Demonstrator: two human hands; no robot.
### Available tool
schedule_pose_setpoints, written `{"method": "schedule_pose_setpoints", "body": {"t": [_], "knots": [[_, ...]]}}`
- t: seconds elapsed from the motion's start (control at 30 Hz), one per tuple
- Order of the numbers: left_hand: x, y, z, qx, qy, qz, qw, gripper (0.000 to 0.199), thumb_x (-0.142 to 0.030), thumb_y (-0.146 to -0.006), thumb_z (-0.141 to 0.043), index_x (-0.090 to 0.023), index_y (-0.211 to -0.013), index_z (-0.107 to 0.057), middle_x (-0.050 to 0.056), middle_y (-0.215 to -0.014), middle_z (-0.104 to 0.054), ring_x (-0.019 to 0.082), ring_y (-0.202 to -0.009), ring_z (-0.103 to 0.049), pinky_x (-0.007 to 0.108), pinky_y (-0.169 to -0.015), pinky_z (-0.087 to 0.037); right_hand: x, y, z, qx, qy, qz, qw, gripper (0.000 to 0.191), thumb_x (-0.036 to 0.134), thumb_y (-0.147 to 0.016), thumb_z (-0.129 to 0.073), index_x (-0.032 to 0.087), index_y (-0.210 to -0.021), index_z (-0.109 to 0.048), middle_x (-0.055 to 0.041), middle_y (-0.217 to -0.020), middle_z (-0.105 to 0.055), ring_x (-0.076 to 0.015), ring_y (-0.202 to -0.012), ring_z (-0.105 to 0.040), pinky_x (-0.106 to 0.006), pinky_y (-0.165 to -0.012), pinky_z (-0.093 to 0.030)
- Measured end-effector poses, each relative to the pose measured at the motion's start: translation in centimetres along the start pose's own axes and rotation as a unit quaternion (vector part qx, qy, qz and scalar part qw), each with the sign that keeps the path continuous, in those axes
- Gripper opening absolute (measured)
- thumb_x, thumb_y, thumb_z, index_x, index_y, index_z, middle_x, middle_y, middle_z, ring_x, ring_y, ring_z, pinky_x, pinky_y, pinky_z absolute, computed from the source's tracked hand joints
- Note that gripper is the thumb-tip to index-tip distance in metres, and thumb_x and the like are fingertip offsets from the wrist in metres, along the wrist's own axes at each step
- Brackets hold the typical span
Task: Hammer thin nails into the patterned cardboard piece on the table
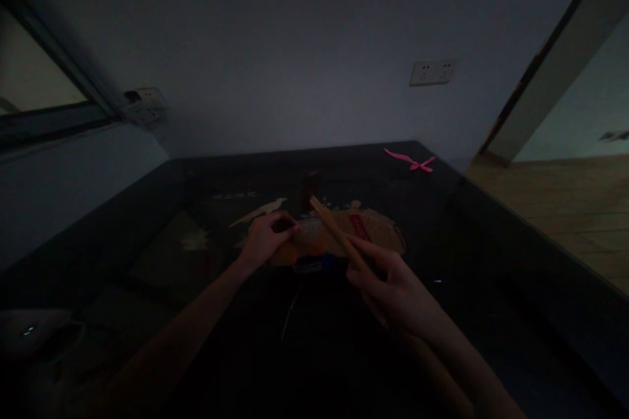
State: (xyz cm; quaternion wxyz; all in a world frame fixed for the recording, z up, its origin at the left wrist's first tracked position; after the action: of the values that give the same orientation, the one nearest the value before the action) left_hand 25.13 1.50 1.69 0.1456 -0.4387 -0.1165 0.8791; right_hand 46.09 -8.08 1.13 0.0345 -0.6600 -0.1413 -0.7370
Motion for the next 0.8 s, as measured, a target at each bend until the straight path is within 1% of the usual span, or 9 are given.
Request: {"method": "schedule_pose_setpoints", "body": {"t": [0.13,0.23,0.4,0.47,0.53,0.67,0.7,0.73,0.8], "knots": [[-0.8,0.0,-0.1,0.022,0.006,-0.028,0.999,0.004,-0.017,-0.076,-0.061,-0.017,-0.079,-0.064,0.001,-0.081,-0.068,0.014,-0.077,-0.064,0.028,-0.076,-0.049,-0.8,-0.2,1.1,-0.017,-0.048,-0.004,0.999,0.071,0.040,-0.073,-0.067,0.017,-0.136,-0.043,0.0076,-0.051,-0.045,-0.0046,-0.034,-0.033,-0.015,-0.029,-0.026],[-1.3,0.0,0.1,0.021,-0.017,-0.050,0.998,0.005,-0.019,-0.077,-0.061,-0.018,-0.080,-0.064,0.002,-0.083,-0.067,0.014,-0.079,-0.063,0.028,-0.077,-0.049,-1.4,-0.5,1.4,-0.021,-0.060,-0.001,0.998,0.067,0.039,-0.076,-0.065,0.015,-0.134,-0.043,0.0080,-0.048,-0.044,-0.0036,-0.031,-0.031,-0.014,-0.028,-0.024],[-1.5,-0.2,0.1,0.017,-0.077,-0.082,0.994,0.007,-0.018,-0.076,-0.062,-0.018,-0.082,-0.063,0.002,-0.087,-0.066,0.015,-0.083,-0.061,0.029,-0.079,-0.047,-2.1,-0.4,1.8,-0.042,-0.088,-0.003,0.995,0.061,0.036,-0.075,-0.068,0.019,-0.130,-0.048,0.0056,-0.059,-0.052,-0.0022,-0.033,-0.035,-0.015,-0.029,-0.027],[-1.8,-0.2,0.3,0.022,-0.092,-0.093,0.991,0.009,-0.020,-0.076,-0.062,-0.018,-0.085,-0.063,0.002,-0.089,-0.066,0.016,-0.085,-0.061,0.030,-0.080,-0.047,-2.1,-0.3,1.9,-0.049,-0.086,-0.007,0.995,0.061,0.037,-0.075,-0.068,0.019,-0.130,-0.048,0.0059,-0.058,-0.051,-0.0022,-0.032,-0.035,-0.014,-0.029,-0.027],[-2.8,-0.1,1.2,0.009,-0.109,-0.109,0.988,0.014,-0.023,-0.077,-0.062,-0.018,-0.090,-0.063,0.004,-0.093,-0.066,0.017,-0.089,-0.060,0.031,-0.082,-0.046,-1.9,-0.2,1.9,-0.048,-0.074,-0.004,0.996,0.062,0.037,-0.075,-0.067,0.018,-0.131,-0.047,0.0072,-0.053,-0.049,-0.0023,-0.031,-0.034,-0.014,-0.028,-0.026],[-6.7,1.3,4.0,-0.020,-0.136,-0.121,0.983,0.016,-0.027,-0.080,-0.058,-0.019,-0.093,-0.062,0.005,-0.096,-0.065,0.018,-0.091,-0.059,0.030,-0.083,-0.045,-1.8,-0.3,1.5,-0.022,-0.054,-0.002,0.998,0.066,0.036,-0.076,-0.066,0.017,-0.134,-0.044,0.0085,-0.049,-0.047,-0.0034,-0.030,-0.035,-0.013,-0.027,-0.028],[-7.7,1.9,4.4,-0.011,-0.135,-0.111,0.985,0.016,-0.028,-0.080,-0.057,-0.020,-0.092,-0.063,0.004,-0.093,-0.065,0.017,-0.086,-0.060,0.029,-0.080,-0.046,-1.9,-0.3,1.4,-0.017,-0.051,-0.006,0.999,0.067,0.036,-0.075,-0.066,0.016,-0.135,-0.043,0.0084,-0.050,-0.047,-0.0035,-0.030,-0.036,-0.014,-0.027,-0.029],[-8.4,2.7,4.3,0.017,-0.130,-0.101,0.986,0.015,-0.029,-0.081,-0.056,-0.022,-0.091,-0.063,0.003,-0.089,-0.065,0.016,-0.081,-0.060,0.028,-0.077,-0.046,-2.0,-0.3,1.5,-0.016,-0.050,-0.010,0.999,0.068,0.036,-0.075,-0.066,0.016,-0.135,-0.042,0.0083,-0.051,-0.047,-0.0035,-0.031,-0.036,-0.014,-0.028,-0.029],[-9.1,4.8,2.6,0.129,-0.125,-0.077,0.981,0.012,-0.030,-0.081,-0.056,-0.024,-0.085,-0.064,0.000,-0.079,-0.065,0.014,-0.069,-0.059,0.024,-0.067,-0.046,-2.0,-0.4,1.6,-0.021,-0.052,-0.013,0.998,0.068,0.036,-0.075,-0.067,0.016,-0.135,-0.042,0.0077,-0.054,-0.048,-0.0030,-0.032,-0.036,-0.014,-0.028,-0.030]]}}
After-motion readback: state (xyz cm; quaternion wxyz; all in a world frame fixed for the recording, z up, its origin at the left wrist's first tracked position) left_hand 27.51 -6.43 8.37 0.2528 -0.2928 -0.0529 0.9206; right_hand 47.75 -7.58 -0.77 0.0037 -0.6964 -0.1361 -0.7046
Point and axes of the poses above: each hand's wrist, its own y-axis away from the middle knuckle, its own z-axis out of the back of the hand, x = y × z, the point moved 9 cm from there along -y, towards the middle knuckle
